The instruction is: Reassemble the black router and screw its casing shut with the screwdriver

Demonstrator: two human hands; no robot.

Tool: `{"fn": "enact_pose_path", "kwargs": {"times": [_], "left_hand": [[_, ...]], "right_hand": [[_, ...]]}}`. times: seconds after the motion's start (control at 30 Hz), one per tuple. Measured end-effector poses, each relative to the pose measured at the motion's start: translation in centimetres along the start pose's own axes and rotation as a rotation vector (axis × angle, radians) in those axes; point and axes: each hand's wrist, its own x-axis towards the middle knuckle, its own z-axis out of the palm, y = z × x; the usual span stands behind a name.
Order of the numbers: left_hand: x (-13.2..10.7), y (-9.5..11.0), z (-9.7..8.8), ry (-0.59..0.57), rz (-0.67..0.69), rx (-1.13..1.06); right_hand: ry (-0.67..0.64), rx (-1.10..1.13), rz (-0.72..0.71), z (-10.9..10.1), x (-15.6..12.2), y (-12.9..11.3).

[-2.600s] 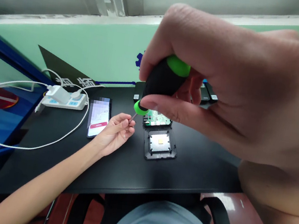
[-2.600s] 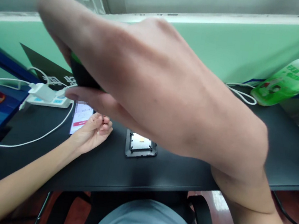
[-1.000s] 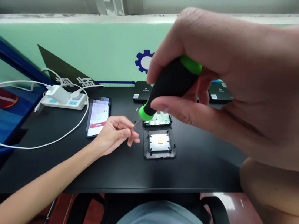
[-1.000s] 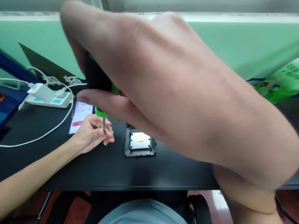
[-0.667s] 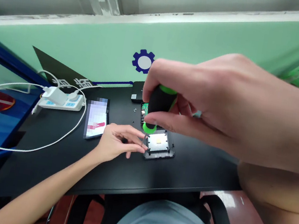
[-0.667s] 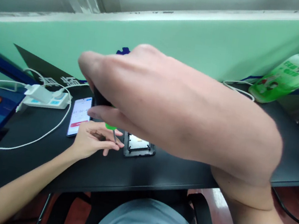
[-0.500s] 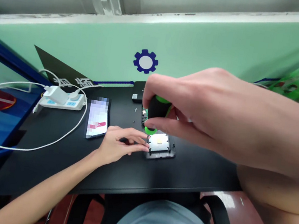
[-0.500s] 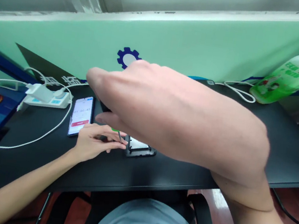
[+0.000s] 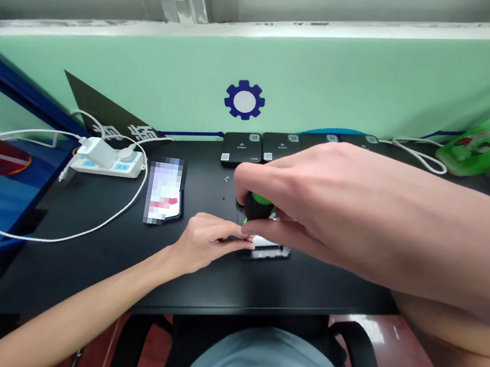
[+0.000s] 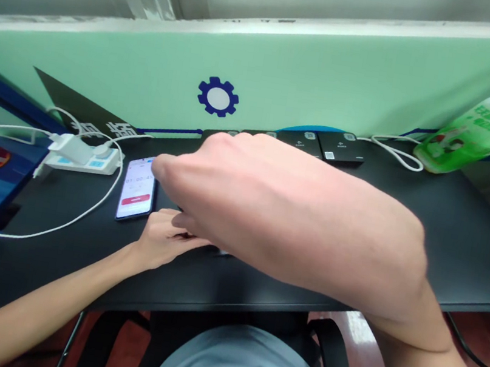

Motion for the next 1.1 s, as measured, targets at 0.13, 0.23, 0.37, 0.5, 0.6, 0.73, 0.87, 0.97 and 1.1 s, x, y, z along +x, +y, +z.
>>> {"fn": "enact_pose_path", "kwargs": {"times": [0.13,0.23,0.37,0.5,0.6,0.73,0.87,0.97,1.1], "left_hand": [[0.1,0.0,0.1,-0.018,-0.04,0.004],[0.1,-0.1,0.2,-0.034,-0.067,-0.033],[0.0,-0.1,0.4,-0.041,-0.078,-0.038],[-0.3,-0.1,0.5,-0.028,-0.093,-0.017],[-0.5,-0.1,0.6,-0.06,-0.124,-0.004],[-0.5,-0.3,0.6,-0.094,-0.155,0.05],[-0.2,-0.4,0.1,-0.121,-0.138,0.017],[0.2,-0.3,-0.8,-0.198,-0.106,-0.032],[0.7,-0.2,-1.7,-0.255,-0.141,-0.089]], "right_hand": [[-0.026,0.015,-0.031,0.3,0.2,0.0],[-0.029,0.021,-0.041,0.6,0.3,0.2],[-0.027,0.026,-0.039,0.8,0.2,0.2],[-0.026,0.033,-0.042,0.7,0.1,0.0],[-0.035,0.034,-0.038,0.6,0.1,-0.1],[-0.051,0.034,-0.036,0.6,0.3,-0.3],[-0.051,0.027,-0.028,0.6,0.4,-0.2],[-0.039,0.033,-0.022,0.5,0.4,-0.2],[-0.034,0.033,-0.025,0.4,0.4,0.0]]}}
